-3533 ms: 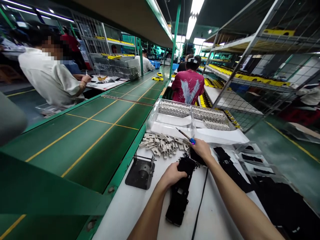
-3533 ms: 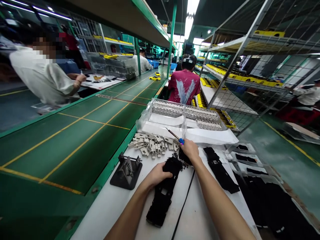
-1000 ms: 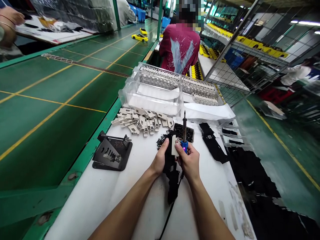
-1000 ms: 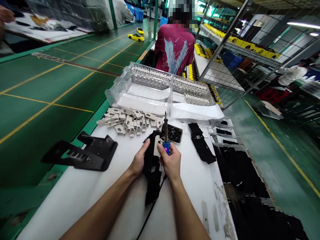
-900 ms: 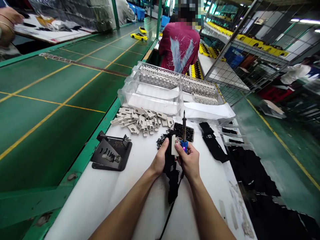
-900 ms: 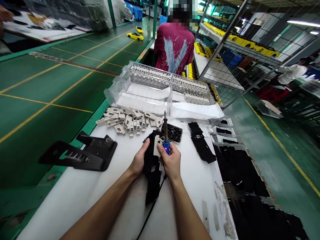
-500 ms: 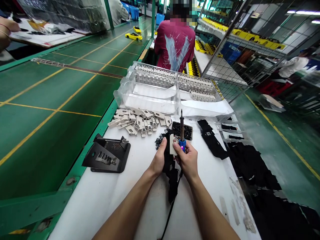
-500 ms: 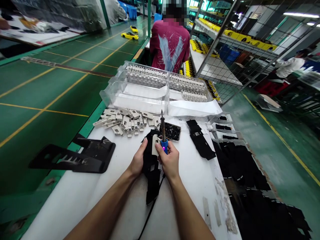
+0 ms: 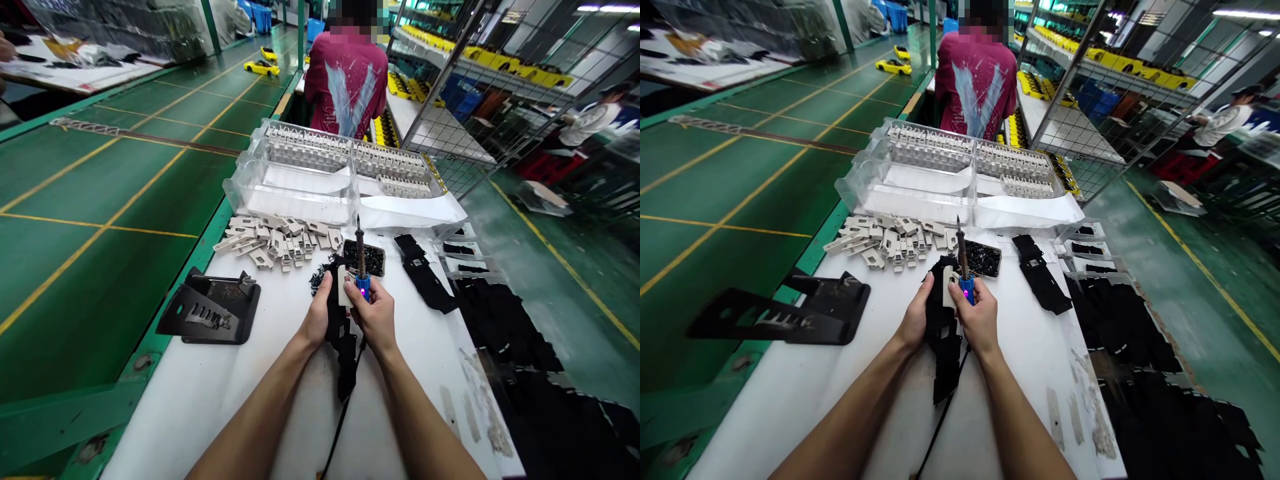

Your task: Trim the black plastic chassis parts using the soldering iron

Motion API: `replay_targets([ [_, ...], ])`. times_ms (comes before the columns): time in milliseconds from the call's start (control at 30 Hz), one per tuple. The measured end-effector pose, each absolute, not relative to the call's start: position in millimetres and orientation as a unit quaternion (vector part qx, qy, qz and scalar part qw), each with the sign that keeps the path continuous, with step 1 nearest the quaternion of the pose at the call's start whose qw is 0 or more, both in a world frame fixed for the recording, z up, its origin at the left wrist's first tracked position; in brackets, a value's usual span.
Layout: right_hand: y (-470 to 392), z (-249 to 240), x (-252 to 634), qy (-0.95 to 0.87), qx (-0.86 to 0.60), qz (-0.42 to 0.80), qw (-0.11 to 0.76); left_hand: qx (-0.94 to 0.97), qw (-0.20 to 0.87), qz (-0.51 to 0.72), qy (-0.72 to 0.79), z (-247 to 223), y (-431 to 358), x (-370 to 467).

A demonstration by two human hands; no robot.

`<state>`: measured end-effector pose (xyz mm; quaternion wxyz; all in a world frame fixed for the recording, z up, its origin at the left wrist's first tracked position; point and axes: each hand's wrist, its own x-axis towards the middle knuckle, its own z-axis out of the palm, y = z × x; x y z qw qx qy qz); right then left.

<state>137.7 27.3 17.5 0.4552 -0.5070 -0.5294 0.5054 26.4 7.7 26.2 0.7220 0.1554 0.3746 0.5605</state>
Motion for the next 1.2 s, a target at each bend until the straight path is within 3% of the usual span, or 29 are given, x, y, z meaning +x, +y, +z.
replay_targets([
  [1200, 25, 30, 138, -0.622, -0.517, 0.404, 0.427, 0.142, 0.671, 0.621, 0.379, 25, 2, 32],
])
